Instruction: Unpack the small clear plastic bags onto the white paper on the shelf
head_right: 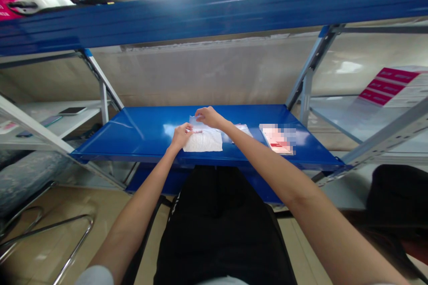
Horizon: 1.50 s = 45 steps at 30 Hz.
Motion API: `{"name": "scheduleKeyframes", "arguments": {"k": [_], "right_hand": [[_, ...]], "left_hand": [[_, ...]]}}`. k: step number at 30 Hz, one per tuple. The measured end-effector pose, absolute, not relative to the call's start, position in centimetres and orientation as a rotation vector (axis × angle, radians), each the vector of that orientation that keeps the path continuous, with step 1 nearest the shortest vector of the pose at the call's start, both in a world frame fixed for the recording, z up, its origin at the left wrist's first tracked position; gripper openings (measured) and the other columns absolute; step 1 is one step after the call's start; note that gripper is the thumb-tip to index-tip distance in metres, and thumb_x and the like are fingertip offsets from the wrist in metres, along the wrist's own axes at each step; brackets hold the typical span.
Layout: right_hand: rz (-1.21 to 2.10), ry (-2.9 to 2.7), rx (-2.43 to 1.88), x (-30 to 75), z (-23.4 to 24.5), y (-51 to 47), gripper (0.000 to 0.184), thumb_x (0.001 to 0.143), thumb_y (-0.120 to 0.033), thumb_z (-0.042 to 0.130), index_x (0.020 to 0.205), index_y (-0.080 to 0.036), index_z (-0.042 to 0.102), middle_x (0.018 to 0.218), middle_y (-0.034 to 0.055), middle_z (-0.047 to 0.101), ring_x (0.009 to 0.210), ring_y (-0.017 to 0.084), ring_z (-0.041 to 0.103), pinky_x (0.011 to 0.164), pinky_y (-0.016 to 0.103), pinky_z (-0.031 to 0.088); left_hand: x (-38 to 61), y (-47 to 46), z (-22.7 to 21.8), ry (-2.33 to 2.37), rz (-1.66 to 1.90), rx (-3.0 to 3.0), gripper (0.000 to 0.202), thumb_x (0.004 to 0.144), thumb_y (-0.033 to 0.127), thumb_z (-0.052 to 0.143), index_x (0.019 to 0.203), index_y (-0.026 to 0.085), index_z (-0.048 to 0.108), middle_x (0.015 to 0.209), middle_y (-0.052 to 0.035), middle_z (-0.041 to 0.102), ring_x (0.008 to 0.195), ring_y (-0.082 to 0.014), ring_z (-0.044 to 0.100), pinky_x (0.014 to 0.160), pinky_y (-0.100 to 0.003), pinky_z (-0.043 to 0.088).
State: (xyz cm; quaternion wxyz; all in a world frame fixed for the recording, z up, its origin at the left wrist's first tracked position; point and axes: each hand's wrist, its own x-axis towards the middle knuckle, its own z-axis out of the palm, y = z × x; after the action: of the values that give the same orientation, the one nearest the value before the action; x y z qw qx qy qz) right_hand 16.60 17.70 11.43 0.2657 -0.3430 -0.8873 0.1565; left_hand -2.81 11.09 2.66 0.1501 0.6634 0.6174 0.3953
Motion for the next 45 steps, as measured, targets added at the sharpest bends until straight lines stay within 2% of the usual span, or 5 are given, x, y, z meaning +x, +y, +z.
{"name": "scheduleKeyframes", "arguments": {"k": [11,25,33,39,45], "right_hand": [[0.435,-2.255,-0.925,17.1,10.1,16.6,0.022,0.093,-0.018,0.063,0.107,-0.017,0.08,0.092,0.0078,0.079,0.083,0.018,0.069,0.078,0.026,0.045],[0.487,-2.054,-0.948,17.6,9.6,16.9,0.019,0.09,-0.027,0.066,0.102,-0.019,0.077,0.082,0.0039,0.074,0.077,0.019,0.064,0.076,0.028,0.047],[0.901,-1.385,-1.128,17.9,9.1,15.9,0.021,0.091,-0.032,0.062,0.107,-0.02,0.063,0.093,0.0083,0.077,0.08,0.02,0.072,0.065,0.027,0.055],[1.171,-1.14,-1.1,17.8,7.9,14.3,0.033,0.084,-0.026,0.067,0.113,-0.022,0.054,0.099,0.0076,0.077,0.085,0.02,0.076,0.074,0.03,0.059],[1.26,-1.264,-1.11,19.8,7.5,13.7,0.036,0.07,-0.027,0.076,0.103,-0.02,0.064,0.1,0.0078,0.075,0.091,0.02,0.072,0.071,0.027,0.056]], "left_hand": [[-2.7,10.6,3.4,1.797,1.132,1.909,0.022,0.087,0.012,0.069,0.108,0.018,0.074,0.102,-0.0088,0.077,0.09,-0.0212,0.07,0.09,-0.033,0.052],[-2.7,10.2,3.9,1.806,1.174,1.917,0.016,0.091,0.02,0.07,0.105,0.018,0.076,0.106,-0.0105,0.077,0.095,-0.0221,0.071,0.095,-0.034,0.053],[0.3,10.3,5.9,1.52,1.459,1.324,0.044,0.096,0.042,0.068,0.129,0.012,0.067,0.11,-0.0158,0.078,0.096,-0.0238,0.076,0.074,-0.03,0.06],[2.0,10.6,7.2,1.309,1.467,1.131,0.032,0.09,0.023,0.073,0.12,0.011,0.07,0.103,-0.0136,0.08,0.088,-0.0186,0.076,0.075,-0.028,0.061],[0.6,10.3,8.1,1.3,1.332,1.229,0.032,0.085,0.015,0.071,0.116,0.014,0.076,0.09,-0.0095,0.079,0.075,-0.0168,0.073,0.067,-0.026,0.059]]}}
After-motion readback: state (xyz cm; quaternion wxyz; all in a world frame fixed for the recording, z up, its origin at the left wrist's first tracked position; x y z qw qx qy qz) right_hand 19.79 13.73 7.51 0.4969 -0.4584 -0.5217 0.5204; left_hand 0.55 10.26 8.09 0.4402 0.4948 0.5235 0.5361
